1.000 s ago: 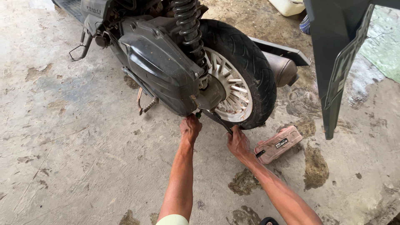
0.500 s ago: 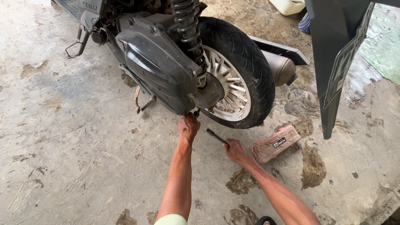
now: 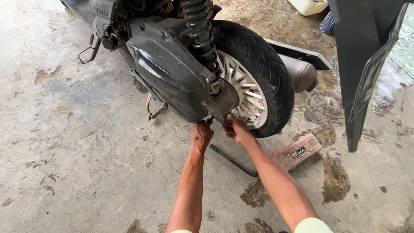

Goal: The person retrieves a tool from a cluttered workshop and uses it to loosen a bolt on the rear wheel of a scooter. They then reposition the scooter by its handlebars and seat.

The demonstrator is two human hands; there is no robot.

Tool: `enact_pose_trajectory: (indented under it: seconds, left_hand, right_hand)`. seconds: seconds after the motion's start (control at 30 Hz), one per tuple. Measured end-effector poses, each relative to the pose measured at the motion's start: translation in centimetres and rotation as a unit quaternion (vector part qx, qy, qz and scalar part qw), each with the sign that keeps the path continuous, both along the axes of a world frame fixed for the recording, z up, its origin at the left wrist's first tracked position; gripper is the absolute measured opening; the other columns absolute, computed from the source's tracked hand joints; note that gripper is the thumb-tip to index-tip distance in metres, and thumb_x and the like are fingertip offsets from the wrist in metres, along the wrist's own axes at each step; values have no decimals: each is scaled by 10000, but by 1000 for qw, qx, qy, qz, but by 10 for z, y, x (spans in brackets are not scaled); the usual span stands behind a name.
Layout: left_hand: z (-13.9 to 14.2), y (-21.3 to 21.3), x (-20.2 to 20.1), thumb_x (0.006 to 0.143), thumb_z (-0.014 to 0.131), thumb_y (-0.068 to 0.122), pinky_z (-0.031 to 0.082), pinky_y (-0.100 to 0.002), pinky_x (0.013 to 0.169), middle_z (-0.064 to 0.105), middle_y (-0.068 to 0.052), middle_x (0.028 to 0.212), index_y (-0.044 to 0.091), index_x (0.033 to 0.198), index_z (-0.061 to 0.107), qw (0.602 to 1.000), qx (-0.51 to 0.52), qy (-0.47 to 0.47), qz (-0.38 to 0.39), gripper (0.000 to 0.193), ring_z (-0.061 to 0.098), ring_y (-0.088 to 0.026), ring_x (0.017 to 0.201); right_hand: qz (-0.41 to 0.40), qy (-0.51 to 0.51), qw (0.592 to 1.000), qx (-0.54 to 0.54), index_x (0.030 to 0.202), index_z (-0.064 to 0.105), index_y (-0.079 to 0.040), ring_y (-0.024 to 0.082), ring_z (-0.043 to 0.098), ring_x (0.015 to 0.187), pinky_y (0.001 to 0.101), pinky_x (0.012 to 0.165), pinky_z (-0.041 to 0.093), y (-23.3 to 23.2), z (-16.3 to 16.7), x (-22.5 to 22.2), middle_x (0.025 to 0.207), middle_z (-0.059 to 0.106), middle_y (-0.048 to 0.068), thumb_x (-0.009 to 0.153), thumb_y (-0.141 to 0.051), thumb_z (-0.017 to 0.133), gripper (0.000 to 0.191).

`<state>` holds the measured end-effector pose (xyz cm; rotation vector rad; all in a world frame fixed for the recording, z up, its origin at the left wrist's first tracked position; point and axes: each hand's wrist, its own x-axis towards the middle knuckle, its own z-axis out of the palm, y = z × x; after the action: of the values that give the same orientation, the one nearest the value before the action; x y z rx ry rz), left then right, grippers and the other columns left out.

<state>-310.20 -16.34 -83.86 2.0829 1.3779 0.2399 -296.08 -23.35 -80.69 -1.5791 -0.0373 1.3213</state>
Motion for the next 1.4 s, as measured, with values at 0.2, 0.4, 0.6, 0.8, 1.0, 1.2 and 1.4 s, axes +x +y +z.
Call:
enact_pose_trajectory:
  seconds: [0.2,0.4,0.6,0.8,1.0,1.2,1.4]
  left_hand:
    - [1,2,-2,886,607,138,601,-462,765,735,-239,1052,13,1082,699,1000,-27,15,-4,250,743,-384,913]
    - [-1,2,-1,890,622,166,588,-465,794,733,-237,1062,19,1071,716,1000,-23,9,3,252,729,-392,946]
    - [-8,3,-3,900,598,166,579,-487,808,726,-244,1072,23,1086,712,1000,-13,-3,2,260,719,-408,951]
    - [-12,1,-3,888,589,140,585,-475,817,721,-236,1090,29,1102,707,1000,-25,-7,4,269,720,-402,962]
    - [-11,-4,-3,880,636,167,573,-489,804,690,-233,1126,34,1108,709,999,2,-22,24,274,700,-406,975]
    - [-9,-4,-3,960,588,222,588,-462,848,736,-201,1109,66,1194,698,997,-80,-3,16,302,732,-364,991]
    - [-13,4,1,923,626,256,578,-476,851,693,-211,1184,46,1197,686,999,-21,24,1,351,706,-384,1010]
  right_hand:
    - [-80,90,991,58,891,553,-67,105,422,552,256,445,347,11,-10,-4,686,535,24,1084,-250,524,267]
    - [-144,87,975,142,939,561,-34,121,412,588,267,479,358,10,-25,-15,733,530,40,1052,-86,553,125]
    - [-14,-414,882,224,974,540,-37,112,441,668,297,578,430,-1,-33,-26,782,499,34,1074,-167,630,188]
    - [-22,-145,977,158,975,621,-67,120,573,639,297,510,478,-7,-25,-15,786,619,26,1006,-300,645,237]
    - [22,36,993,110,952,654,-77,105,580,636,251,472,378,-9,-20,1,792,644,28,1020,-421,608,354]
    - [-9,42,988,150,920,676,-6,101,500,583,254,455,360,-8,-30,3,759,615,48,1044,-295,643,316]
    - [87,-263,948,156,875,645,4,112,502,521,294,453,436,-8,-38,3,689,581,53,1056,-232,599,301]
